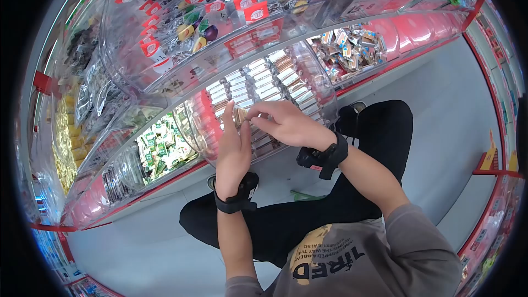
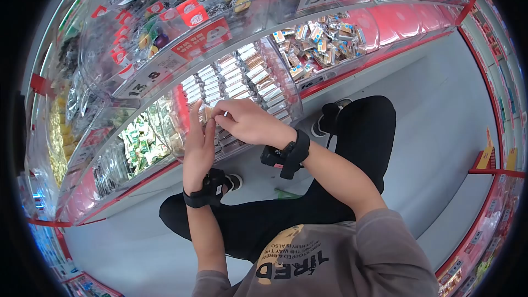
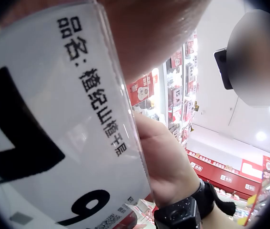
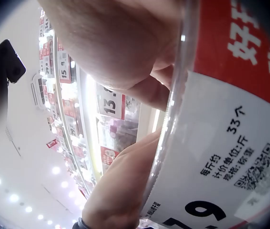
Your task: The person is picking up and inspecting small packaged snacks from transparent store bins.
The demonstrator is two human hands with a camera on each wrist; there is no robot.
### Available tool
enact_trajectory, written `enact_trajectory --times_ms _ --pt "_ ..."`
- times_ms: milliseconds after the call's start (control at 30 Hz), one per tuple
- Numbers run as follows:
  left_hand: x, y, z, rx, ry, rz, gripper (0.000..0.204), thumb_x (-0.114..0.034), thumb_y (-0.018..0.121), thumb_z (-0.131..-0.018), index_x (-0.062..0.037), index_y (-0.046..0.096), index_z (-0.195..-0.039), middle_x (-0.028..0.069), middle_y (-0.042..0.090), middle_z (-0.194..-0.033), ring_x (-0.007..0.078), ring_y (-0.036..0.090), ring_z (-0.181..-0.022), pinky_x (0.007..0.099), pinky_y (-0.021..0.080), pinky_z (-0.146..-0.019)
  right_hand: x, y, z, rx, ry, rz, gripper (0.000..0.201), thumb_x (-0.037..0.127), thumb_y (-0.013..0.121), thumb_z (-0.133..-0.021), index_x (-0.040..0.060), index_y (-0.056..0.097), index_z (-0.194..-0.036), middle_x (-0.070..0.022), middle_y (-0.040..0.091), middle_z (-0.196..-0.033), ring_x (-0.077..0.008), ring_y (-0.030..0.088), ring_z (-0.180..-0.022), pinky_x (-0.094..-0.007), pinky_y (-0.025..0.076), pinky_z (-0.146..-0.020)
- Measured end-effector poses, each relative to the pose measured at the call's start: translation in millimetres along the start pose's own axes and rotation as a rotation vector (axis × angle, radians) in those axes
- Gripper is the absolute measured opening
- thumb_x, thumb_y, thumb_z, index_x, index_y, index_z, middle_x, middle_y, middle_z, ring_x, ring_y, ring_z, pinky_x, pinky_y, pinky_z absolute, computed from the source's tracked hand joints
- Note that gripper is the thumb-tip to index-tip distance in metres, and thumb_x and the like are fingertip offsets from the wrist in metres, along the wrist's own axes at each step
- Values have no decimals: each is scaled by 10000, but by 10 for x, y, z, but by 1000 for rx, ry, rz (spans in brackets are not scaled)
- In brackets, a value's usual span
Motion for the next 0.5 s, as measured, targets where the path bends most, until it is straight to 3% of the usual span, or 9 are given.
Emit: enact_trajectory --times_ms 67,167,267,367,500 --pt "58 29 -18 -38 56 0 483 -164 465 -965 -70 293 -1406 196 618 -894 314 614 -766 398 444 -716 -49 21 12 -17 3 -59 282 95 522 -869 24 568 -1138 -140 625 -941 -266 592 -783 -361 472 -726" --pt "75 35 11 -80 100 -12 430 -134 465 -959 -63 326 -1359 199 616 -903 325 610 -769 397 449 -721 -48 10 31 -124 -100 98 373 24 478 -842 28 515 -1213 -158 586 -1061 -247 593 -845 -358 475 -759" --pt "191 56 -42 -57 93 -49 355 -112 460 -955 -50 379 -1294 228 620 -983 366 619 -866 408 456 -772 25 3 55 -150 -116 37 437 -30 446 -813 33 490 -1243 -176 547 -1129 -250 590 -878 -358 479 -781" --pt "162 66 -39 -63 245 -66 284 -51 450 -937 -9 399 -1214 277 603 -1040 446 581 -979 441 450 -812 64 2 57 -93 -68 -34 443 -48 445 -802 22 492 -1237 -177 557 -1102 -266 601 -901 -361 479 -810" --pt "147 50 -62 -21 234 2 302 -27 444 -928 -14 412 -1228 284 590 -1091 455 565 -1024 436 444 -846 25 27 25 -9 -137 14 423 -60 444 -804 4 506 -1217 -168 567 -1084 -271 610 -938 -364 482 -832"
Point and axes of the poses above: each hand's wrist, its own z-axis away from the middle knuckle, its own y-axis out of the palm, x = y × z, the point moved 4 cm from there along -z, towards the middle knuckle
